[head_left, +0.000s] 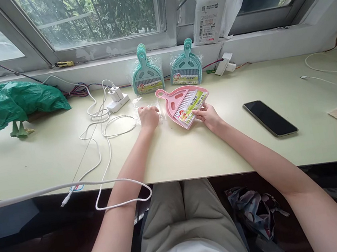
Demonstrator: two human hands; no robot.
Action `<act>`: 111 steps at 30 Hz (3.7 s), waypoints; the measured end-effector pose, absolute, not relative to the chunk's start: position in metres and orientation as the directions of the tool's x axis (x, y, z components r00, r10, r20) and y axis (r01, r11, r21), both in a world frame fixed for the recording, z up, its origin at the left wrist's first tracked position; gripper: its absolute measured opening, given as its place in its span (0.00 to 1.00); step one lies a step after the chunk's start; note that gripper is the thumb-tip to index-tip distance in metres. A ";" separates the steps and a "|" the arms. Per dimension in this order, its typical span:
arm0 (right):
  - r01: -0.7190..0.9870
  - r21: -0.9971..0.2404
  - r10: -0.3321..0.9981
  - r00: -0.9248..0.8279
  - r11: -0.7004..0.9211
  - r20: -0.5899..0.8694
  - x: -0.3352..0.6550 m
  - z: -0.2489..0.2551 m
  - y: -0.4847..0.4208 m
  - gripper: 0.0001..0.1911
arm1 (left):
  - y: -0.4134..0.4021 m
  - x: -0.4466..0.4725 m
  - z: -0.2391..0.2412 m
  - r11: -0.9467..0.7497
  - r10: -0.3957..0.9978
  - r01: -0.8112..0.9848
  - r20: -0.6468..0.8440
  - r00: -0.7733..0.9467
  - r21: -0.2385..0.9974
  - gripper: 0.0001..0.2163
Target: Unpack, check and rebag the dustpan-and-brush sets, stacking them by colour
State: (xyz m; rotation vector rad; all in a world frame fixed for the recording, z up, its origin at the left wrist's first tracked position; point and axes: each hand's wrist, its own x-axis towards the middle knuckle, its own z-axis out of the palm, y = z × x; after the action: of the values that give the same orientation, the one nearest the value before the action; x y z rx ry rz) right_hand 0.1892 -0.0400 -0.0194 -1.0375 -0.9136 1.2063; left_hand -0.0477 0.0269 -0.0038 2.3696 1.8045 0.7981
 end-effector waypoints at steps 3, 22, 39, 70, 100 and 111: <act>-0.276 -0.960 0.990 0.140 0.043 0.005 0.189 -0.019 -0.040 0.17 | 0.023 -0.046 -0.003 -0.288 0.910 0.907 0.384 0.160 0.307 0.17; -0.274 -0.954 0.978 0.130 -0.123 -0.163 0.209 -0.012 -0.034 0.16 | 0.029 -0.047 -0.016 -0.371 0.913 0.852 0.310 0.263 0.369 0.22; -0.204 -0.976 0.995 0.047 -0.079 -0.090 0.205 -0.009 -0.039 0.18 | 0.019 -0.034 -0.008 -0.419 0.879 0.801 0.411 0.241 0.428 0.29; -0.351 -0.923 0.979 0.175 0.157 0.100 0.199 -0.012 -0.037 0.20 | 0.000 -0.031 0.010 -0.819 0.493 0.555 0.673 0.551 0.146 0.31; -0.309 -0.939 0.988 0.083 0.148 0.128 0.190 -0.008 -0.044 0.34 | -0.005 -0.001 0.004 0.101 0.857 -0.350 0.097 0.506 0.931 0.23; -0.320 -0.930 0.978 0.164 0.178 0.131 0.189 -0.012 -0.041 0.29 | -0.015 0.017 -0.001 0.113 0.865 -0.439 0.129 0.484 0.891 0.24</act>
State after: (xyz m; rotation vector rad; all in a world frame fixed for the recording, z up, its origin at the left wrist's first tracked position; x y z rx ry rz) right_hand 0.1889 -0.0413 -0.0122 -0.9115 -0.9314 1.1369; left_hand 0.0166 -0.0150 -0.0010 1.0729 0.4885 1.0141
